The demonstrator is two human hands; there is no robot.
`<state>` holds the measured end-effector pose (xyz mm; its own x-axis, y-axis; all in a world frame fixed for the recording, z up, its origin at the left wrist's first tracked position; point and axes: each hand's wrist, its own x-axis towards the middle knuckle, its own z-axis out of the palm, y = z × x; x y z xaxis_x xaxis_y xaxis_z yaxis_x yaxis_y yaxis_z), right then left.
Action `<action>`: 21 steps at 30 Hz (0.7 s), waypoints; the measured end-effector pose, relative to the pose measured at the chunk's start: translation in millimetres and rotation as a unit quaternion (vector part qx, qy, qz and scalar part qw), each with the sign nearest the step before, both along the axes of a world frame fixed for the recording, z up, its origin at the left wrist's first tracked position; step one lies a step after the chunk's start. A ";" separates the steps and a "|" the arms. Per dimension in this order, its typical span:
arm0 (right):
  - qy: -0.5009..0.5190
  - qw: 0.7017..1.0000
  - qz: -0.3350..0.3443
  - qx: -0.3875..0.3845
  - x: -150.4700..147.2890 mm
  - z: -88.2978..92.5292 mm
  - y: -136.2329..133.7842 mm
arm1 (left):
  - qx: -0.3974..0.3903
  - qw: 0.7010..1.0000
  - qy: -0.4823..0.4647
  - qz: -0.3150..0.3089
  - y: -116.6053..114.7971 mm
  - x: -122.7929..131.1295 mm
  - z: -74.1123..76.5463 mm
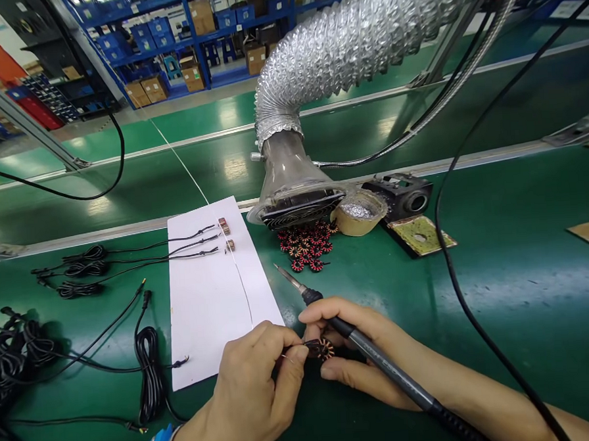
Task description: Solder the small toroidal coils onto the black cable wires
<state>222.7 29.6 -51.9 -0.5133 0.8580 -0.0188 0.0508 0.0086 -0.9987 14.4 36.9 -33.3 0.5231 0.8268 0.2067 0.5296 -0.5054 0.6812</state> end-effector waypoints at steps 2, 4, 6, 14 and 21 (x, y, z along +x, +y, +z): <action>0.014 1.000 0.006 -0.017 0.1 -2.5 0.3 | 0.005 1.000 -0.001 -0.004 -0.3 -0.3 0.2; 0.028 0.999 0.011 -0.027 -0.1 -5.4 0.4 | 0.012 1.000 -0.005 -0.005 -0.7 -0.3 0.4; 0.038 0.999 0.011 -0.027 -0.4 -7.6 0.3 | 0.022 1.000 -0.012 -0.005 -1.2 -0.1 0.3; 0.057 0.998 -0.008 0.007 -3.3 -5.9 -2.1 | 0.031 0.999 -0.019 -0.009 -1.2 -1.1 -2.0; 0.010 0.999 -0.041 -0.001 -7.7 -7.7 -3.8 | 0.031 0.999 -0.027 -0.009 -2.6 1.9 -4.8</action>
<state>215.0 25.8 -59.6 -0.4415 0.8972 -0.0116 0.0320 0.0028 -0.9995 16.3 34.3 -38.1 0.5249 0.8019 0.2854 0.4838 -0.5570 0.6751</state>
